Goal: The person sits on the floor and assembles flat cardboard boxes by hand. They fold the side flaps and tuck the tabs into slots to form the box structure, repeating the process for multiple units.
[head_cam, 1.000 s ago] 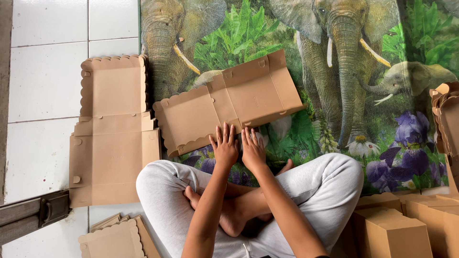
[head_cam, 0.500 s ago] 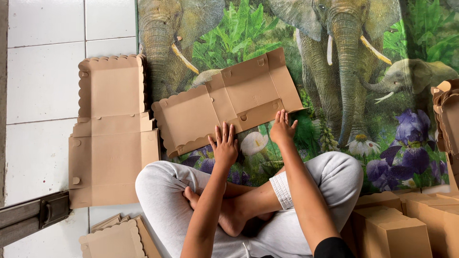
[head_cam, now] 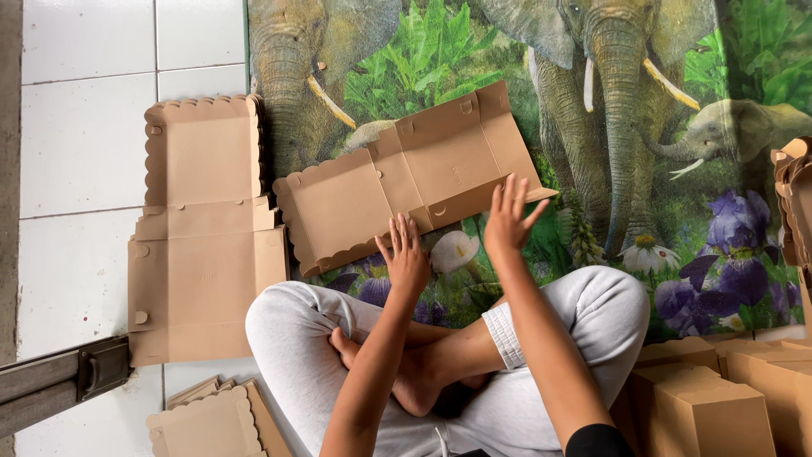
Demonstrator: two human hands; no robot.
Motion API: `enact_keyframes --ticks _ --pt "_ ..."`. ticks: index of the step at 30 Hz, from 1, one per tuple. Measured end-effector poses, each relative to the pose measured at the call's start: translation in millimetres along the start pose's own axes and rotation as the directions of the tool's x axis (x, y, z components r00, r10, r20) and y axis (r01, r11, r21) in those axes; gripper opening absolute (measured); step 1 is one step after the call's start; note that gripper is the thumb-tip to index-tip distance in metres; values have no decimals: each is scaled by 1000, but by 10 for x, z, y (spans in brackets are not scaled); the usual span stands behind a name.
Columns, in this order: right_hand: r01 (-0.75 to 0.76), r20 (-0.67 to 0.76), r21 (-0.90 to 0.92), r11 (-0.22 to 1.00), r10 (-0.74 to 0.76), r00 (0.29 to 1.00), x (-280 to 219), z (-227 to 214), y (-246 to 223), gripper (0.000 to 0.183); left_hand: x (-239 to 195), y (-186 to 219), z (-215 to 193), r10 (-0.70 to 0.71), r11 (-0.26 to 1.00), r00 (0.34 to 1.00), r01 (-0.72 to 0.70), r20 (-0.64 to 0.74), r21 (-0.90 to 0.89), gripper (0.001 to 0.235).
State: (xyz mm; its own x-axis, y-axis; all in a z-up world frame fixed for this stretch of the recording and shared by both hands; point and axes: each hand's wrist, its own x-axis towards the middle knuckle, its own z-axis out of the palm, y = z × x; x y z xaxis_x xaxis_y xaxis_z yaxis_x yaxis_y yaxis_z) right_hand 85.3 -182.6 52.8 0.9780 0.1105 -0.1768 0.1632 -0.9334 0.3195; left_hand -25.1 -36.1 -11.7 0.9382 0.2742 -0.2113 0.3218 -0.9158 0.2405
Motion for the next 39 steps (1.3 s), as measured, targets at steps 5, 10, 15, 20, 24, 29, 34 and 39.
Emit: enact_keyframes --ticks 5,10,15,20,24,29,34,39 --pt "-86 -157 378 922 155 975 821 1532 754 24 24 28 200 164 983 983 -170 -77 -71 34" --pt "-8 -200 352 936 83 976 795 1411 676 12 -108 172 -136 182 872 975 -100 127 -480 52" --pt "50 195 334 941 -121 973 382 994 646 18 124 155 25 23 313 986 150 165 -938 104" --pt "-141 249 527 838 7 969 -70 242 926 22 103 227 -3 42 239 979 183 199 -954 87" --pt "-314 39 551 773 352 935 97 731 1303 18 -78 301 -205 251 266 928 207 275 -941 48" --pt "-67 -124 792 607 267 956 -67 372 1066 19 -62 289 -204 231 398 934 164 271 -903 51" --pt "293 -258 812 505 -139 956 -328 -55 279 13 -32 254 -382 134 279 935 282 328 -918 85" --pt "357 -157 846 396 -455 877 -685 -386 -77 9 39 156 -460 75 73 898 428 433 -901 101"
